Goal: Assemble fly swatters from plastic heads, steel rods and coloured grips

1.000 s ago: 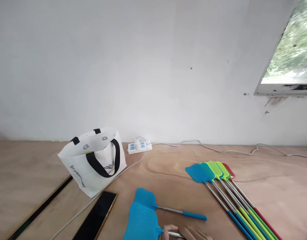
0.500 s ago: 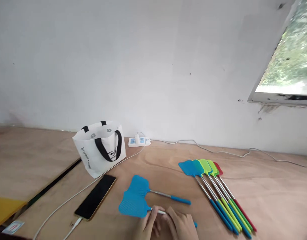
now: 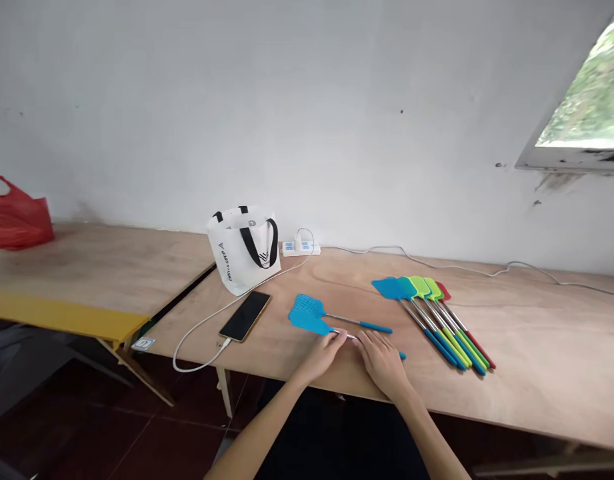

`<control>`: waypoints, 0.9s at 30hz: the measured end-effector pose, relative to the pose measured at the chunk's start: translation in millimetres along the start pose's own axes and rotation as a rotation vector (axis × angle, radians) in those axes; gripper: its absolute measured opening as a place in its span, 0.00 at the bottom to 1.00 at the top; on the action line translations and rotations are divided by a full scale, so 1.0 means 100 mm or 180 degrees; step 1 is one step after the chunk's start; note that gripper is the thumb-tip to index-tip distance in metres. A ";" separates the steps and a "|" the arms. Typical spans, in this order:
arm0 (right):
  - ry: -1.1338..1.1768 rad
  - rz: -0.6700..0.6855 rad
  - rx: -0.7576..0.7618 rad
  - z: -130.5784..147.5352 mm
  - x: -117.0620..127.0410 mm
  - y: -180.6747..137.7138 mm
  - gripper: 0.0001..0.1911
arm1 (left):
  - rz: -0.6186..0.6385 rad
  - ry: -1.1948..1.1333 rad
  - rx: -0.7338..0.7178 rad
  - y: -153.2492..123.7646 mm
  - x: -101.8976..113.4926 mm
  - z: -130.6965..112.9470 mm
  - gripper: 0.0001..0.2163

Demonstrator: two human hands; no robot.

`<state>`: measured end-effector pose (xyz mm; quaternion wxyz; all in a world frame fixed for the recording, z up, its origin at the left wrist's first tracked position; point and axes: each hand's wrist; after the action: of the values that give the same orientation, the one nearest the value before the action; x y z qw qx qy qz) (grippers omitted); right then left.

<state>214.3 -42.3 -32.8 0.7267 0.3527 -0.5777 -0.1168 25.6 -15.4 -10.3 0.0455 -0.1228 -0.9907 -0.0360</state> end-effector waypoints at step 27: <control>0.0209 0.0048 -0.0194 0.09 -0.02 0.08 0.22 | -0.0743 -0.1443 -0.0165 0.00 -0.03 -0.14 0.25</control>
<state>203.7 -38.7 -28.1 0.7566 0.3298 -0.5523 -0.1172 30.1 -17.2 3.1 -0.1855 -0.0136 -0.9818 -0.0379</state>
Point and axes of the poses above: each hand's wrist, its own y-axis towards the middle knuckle, its own x-axis out of the back of the hand, z = x × y, and after that the axes turned 7 degrees about -z, right-handed
